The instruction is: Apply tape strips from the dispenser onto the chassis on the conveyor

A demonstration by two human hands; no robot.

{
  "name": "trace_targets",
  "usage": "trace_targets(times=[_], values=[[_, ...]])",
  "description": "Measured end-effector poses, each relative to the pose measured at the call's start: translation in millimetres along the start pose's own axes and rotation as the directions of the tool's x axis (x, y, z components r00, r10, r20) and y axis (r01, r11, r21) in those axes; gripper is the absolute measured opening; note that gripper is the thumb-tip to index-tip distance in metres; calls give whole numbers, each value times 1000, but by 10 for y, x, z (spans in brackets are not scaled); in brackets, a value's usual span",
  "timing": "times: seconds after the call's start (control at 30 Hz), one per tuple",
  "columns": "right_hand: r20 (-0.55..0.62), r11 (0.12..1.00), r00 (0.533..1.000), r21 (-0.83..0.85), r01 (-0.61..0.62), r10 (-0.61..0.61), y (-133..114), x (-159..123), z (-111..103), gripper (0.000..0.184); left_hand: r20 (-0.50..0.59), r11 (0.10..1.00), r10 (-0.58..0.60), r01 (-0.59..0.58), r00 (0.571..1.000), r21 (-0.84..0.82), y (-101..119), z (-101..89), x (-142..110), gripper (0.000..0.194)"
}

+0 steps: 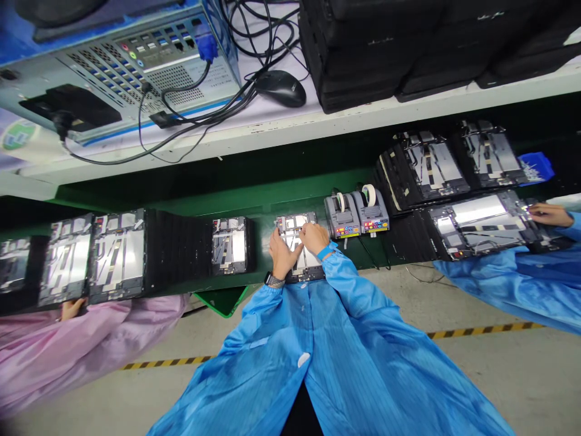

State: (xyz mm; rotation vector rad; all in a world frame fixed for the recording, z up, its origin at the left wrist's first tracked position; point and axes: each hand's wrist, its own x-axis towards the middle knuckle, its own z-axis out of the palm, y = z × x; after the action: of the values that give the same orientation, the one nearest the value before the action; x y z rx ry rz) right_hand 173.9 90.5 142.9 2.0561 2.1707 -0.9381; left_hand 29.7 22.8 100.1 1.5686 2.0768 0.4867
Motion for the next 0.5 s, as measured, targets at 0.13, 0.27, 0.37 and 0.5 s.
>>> trace_targets(times=[0.13, 0.27, 0.37, 0.5], values=[[-25, 1000, 999, 18, 23, -23, 22, 9, 17, 20, -6, 1000, -1, 1, 1000, 1, 26, -2, 2, 105], [-8, 1000, 1000, 15, 20, -20, 40, 21, 19, 21, -65, 999, -16, 19, 998, 47, 124, -1, 13, 101], [5, 1000, 1000, 3, 2, -2, 39, 14, 9, 21, -82, 998, -24, 29, 996, 64, 182, 8, 25, 100], [17, 1000, 1000, -6, -10, 10, 42, 3, -9, 21, -70, 999, -35, 38, 997, 33, 193, 18, 32, 100]])
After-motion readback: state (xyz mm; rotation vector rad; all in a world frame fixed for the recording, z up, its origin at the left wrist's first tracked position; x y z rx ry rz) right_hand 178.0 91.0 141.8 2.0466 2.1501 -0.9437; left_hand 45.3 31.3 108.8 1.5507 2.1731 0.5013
